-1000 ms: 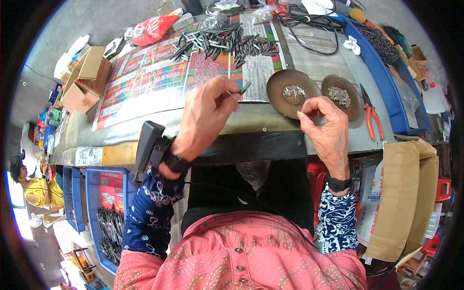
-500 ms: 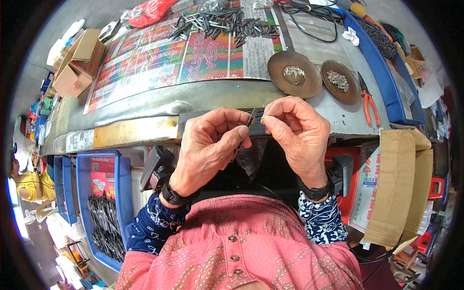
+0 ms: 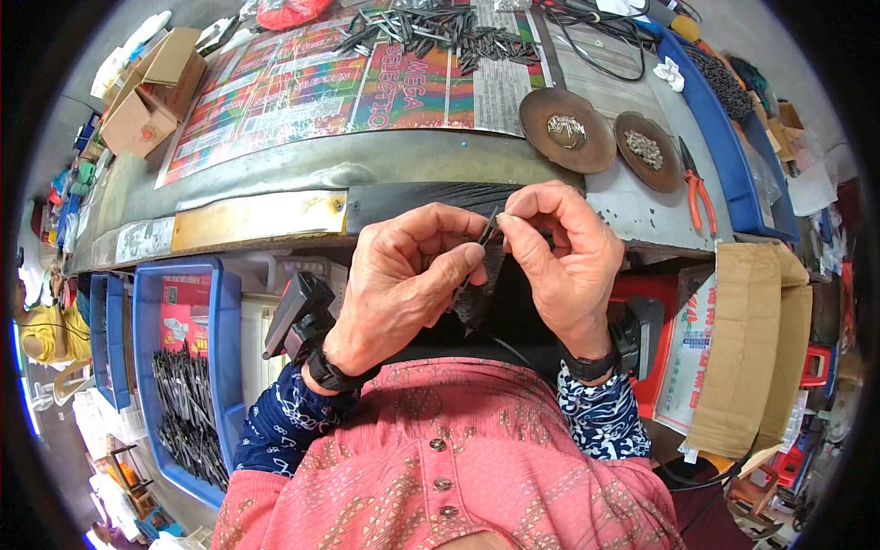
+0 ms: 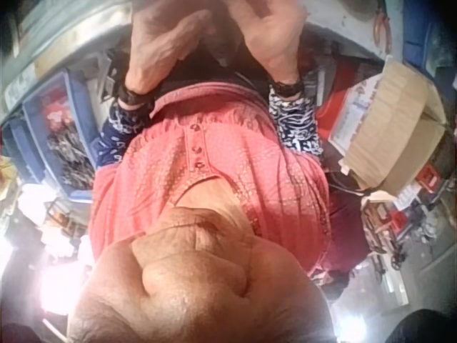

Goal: The person repeatedly picks up thin metal rods from a blue bin, trims one end with pliers, and places the trimmed rods on the table. The person also briefly handles small metal pieces from a dish on the table.

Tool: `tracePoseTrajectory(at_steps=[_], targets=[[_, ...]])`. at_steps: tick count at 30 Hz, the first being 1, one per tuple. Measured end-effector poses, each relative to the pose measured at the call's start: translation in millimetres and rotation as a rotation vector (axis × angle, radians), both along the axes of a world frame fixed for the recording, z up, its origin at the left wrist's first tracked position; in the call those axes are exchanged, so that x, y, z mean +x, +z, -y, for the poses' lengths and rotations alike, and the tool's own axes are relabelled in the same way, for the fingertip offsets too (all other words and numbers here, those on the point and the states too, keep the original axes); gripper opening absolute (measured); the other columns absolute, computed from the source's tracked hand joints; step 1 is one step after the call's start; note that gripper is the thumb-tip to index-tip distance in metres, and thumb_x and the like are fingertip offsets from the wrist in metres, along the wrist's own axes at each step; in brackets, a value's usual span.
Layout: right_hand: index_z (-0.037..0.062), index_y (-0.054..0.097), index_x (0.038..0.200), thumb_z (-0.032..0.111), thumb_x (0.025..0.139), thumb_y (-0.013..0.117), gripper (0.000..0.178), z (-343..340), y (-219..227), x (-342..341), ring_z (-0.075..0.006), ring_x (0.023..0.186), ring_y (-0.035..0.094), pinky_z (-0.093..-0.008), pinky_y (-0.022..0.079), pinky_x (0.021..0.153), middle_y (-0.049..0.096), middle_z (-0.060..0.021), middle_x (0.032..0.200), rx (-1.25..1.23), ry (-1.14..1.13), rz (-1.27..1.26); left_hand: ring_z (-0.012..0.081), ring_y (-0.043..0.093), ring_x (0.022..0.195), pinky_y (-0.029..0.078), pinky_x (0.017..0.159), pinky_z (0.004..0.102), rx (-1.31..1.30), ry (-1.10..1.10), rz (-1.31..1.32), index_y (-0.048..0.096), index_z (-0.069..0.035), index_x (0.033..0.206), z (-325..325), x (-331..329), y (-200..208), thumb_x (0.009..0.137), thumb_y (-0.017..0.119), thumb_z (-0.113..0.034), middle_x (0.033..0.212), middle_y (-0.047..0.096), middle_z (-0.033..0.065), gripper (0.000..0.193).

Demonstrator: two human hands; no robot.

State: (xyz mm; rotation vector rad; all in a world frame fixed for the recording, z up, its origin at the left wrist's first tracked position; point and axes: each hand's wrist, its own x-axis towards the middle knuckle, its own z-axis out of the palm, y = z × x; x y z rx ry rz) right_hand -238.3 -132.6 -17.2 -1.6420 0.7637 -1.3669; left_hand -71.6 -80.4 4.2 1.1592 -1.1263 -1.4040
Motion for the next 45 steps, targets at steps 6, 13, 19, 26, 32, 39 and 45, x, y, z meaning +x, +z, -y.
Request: tracePoseTrajectory(at_steps=[6,13,19,26,32,39,45], targets=[[-0.0028,0.062,0.092,-0.007,0.08,0.069,0.014,-3.6,-0.9,5.6,-0.0161,0.075,0.062,-0.0253,0.05,0.065,0.066,-0.0107,0.087,-0.442,-0.184,-0.183,-0.0002,0.046,0.049,0.034,0.042,0.0161,-0.106,0.071,0.063,0.064,0.002,0.112,-7.3,-3.9,-2.4,0.095,0.063,-0.004,0.077,0.066,0.0012,0.018],[0.0,0.062,0.094,-0.006,0.078,0.072,0.02,-5.4,-5.0,12.4,-0.0259,0.069,0.065,-0.0335,0.052,0.06,0.065,-0.0122,0.083,-0.595,-0.254,-0.226,-0.0007,0.048,0.053,0.037,0.045,0.0166,-0.122,0.09,0.078,0.065,0.0,0.109,-11.4,-1.5,-3.8,0.093,0.063,-0.002,0.076,0.066,-0.0011,0.017],[0.0,0.061,0.094,-0.006,0.081,0.069,0.017,-11.4,-6.7,15.6,-0.026,0.069,0.064,-0.0324,0.051,0.06,0.063,-0.0115,0.082,-0.356,-0.195,-0.158,0.0014,0.051,0.055,0.041,0.048,0.0179,-0.331,0.149,0.349,0.065,0.001,0.111,-12.2,-1.7,-11.1,0.09,0.064,0.003,0.078,0.066,0.0014,0.021],[-0.0007,0.059,0.095,-0.006,0.084,0.067,0.015,-15.3,-7.9,17.6,-0.0244,0.07,0.064,-0.0317,0.051,0.062,0.062,-0.0116,0.083,-0.253,-0.185,-0.147,0.0255,0.067,0.068,0.054,0.061,0.0304,-0.713,0.284,0.723,0.065,0.0,0.107,-8.3,-3.6,-18.5,0.082,0.068,0.005,0.084,0.067,0.0142,0.025],[-0.0005,0.059,0.096,-0.007,0.084,0.066,0.015,-16.1,-8.0,15.4,-0.0244,0.071,0.064,-0.0318,0.051,0.063,0.063,-0.0116,0.084,-0.141,-0.126,-0.108,0.0303,0.067,0.07,0.054,0.06,0.0342,-0.755,0.268,0.764,0.065,-0.001,0.107,-6.7,-2.7,-20.4,0.081,0.067,0.006,0.085,0.066,0.0149,0.028],[0.0006,0.059,0.095,-0.007,0.081,0.068,0.019,-14.2,-6.2,15.6,-0.0303,0.073,0.064,-0.0343,0.051,0.063,0.061,-0.0132,0.084,-0.322,-0.198,-0.203,0.0187,0.066,0.065,0.053,0.059,0.0285,-0.622,0.239,0.633,0.066,-0.001,0.106,-5.8,-3.2,-22.0,0.081,0.069,0.007,0.08,0.067,0.0104,0.026],[-0.0009,0.059,0.096,-0.002,0.087,0.068,0.013,-16.4,-7.6,16.7,-0.0163,0.067,0.063,-0.0291,0.051,0.062,0.062,-0.0053,0.082,-0.032,-0.081,-0.053,0.0,0.049,0.056,0.038,0.047,0.0175,-0.503,0.171,0.453,0.066,0.0,0.109,-9.4,-0.3,-22.6,0.089,0.064,0.007,0.076,0.065,-0.001,0.021]])
